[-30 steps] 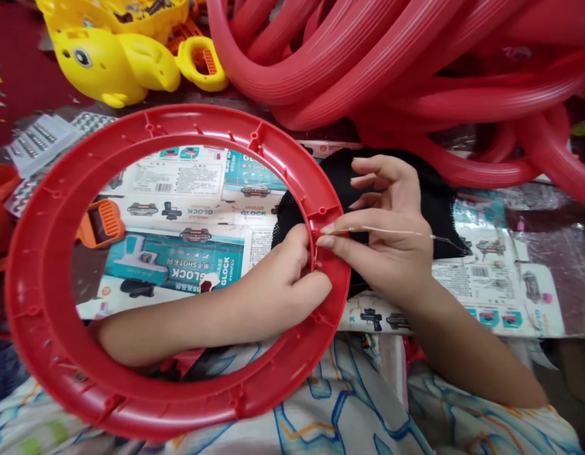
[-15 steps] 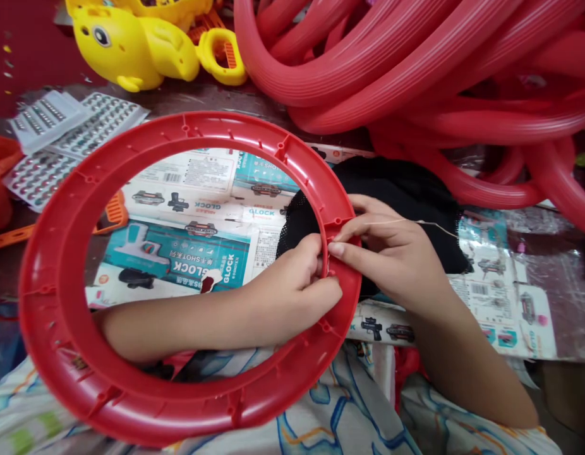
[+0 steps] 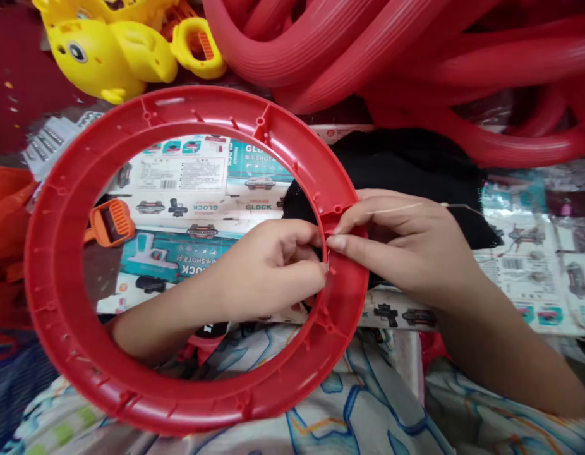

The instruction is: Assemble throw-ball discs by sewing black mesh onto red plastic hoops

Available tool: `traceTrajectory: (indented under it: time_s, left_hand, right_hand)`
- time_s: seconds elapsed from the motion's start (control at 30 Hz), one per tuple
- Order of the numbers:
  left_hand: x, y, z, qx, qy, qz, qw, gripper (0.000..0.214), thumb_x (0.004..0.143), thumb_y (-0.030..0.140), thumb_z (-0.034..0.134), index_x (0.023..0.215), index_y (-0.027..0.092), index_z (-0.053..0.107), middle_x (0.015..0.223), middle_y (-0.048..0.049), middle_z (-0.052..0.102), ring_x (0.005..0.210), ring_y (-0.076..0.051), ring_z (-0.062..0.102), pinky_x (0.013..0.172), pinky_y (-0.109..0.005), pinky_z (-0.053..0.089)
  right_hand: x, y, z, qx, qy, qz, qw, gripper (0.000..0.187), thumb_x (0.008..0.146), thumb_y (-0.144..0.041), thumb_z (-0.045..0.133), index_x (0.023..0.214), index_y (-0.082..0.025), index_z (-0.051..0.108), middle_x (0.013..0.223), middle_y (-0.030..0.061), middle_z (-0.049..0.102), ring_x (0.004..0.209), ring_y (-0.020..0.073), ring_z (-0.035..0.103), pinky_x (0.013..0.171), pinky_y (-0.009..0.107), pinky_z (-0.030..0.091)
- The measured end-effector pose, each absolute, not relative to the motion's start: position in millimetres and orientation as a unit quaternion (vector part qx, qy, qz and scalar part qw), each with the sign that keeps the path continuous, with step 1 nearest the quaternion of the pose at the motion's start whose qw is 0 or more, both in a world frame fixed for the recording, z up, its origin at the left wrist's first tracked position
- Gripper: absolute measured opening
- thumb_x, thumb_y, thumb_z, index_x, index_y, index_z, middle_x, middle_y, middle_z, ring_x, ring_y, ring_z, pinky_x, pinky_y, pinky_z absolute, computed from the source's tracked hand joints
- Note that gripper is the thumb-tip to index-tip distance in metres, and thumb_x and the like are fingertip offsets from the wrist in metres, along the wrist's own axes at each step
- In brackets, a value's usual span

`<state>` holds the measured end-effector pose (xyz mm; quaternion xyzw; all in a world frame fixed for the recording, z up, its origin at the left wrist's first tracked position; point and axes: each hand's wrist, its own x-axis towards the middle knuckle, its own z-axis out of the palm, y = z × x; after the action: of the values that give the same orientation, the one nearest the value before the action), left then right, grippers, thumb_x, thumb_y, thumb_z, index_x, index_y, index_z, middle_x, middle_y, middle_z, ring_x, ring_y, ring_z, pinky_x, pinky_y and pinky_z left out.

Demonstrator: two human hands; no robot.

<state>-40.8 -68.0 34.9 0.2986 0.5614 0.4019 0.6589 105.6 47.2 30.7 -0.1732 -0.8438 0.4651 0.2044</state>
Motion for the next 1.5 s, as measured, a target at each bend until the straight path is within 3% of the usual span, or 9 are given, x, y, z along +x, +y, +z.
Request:
traceTrajectory:
  time_s: [0.3,0.63,0.87,1.03,1.33,1.5]
  left_hand:
    - [-36,-60,42,0.314,0.589,0.424,0.612,0.007,0.06,0.012,0.056,0.061,0.017,0.061,0.055,0.0032,0.062,0.047,-0.011,0.058,0.043,-0.017,0.046]
    - [-38,-65,30,0.324,0.557,0.467,0.605,0.02,0.06,0.007,0.055,0.069,0.019,0.068,0.054,0.0037,0.058,0.05,-0.011,0.061,0.048,-0.018,0.05]
    - [-36,-64,34,0.358,0.597,0.458,0.553,0.012,0.061,0.006,0.065,0.066,0.017,0.067,0.057,0.0033,0.059,0.047,-0.006,0.054,0.044,-0.013,0.043]
    - [-36,-67,36,0.362,0.589,0.442,0.571,0.012,0.07,0.012,0.056,0.067,0.018,0.067,0.054,0.0026,0.057,0.052,-0.012,0.061,0.049,-0.02,0.05]
    - [-36,-62,48,0.346,0.625,0.403,0.572,0.012,0.063,0.01,0.057,0.066,0.018,0.066,0.053,0.0022,0.058,0.064,-0.015,0.067,0.05,-0.016,0.046]
    - [-36,-61,48,0.352,0.631,0.382,0.576,0.01,0.061,0.011,0.056,0.066,0.017,0.063,0.057,0.0018,0.06,0.056,-0.014,0.062,0.049,-0.019,0.047]
  right_hand:
    - [104,45,28,-0.186,-0.842,0.464,0.2,0.009,0.084,-0.017,0.067,0.075,-0.016,0.067,0.08,-0.0005,0.068,0.074,0.0108,0.063,0.077,0.026,0.048]
    - [106,45,26,-0.198,-0.831,0.482,0.193,0.009,0.085,-0.02,0.067,0.076,-0.017,0.066,0.084,-0.0012,0.07,0.08,0.011,0.064,0.079,0.026,0.049]
    - [107,47,26,-0.19,-0.84,0.471,0.194,0.01,0.086,-0.021,0.066,0.077,-0.017,0.066,0.084,-0.001,0.07,0.079,0.0109,0.064,0.082,0.026,0.049]
    - [108,45,29,-0.183,-0.859,0.435,0.198,0.01,0.087,-0.023,0.067,0.077,-0.019,0.066,0.084,-0.0013,0.071,0.081,0.0122,0.065,0.087,0.028,0.05]
    - [107,46,32,-0.179,-0.848,0.453,0.21,0.012,0.086,-0.019,0.066,0.075,-0.015,0.065,0.08,-0.0017,0.069,0.077,0.0096,0.063,0.08,0.025,0.048]
    - [107,45,30,-0.19,-0.846,0.464,0.179,0.014,0.087,-0.022,0.065,0.074,-0.017,0.067,0.082,-0.0027,0.07,0.079,0.0095,0.063,0.082,0.025,0.049]
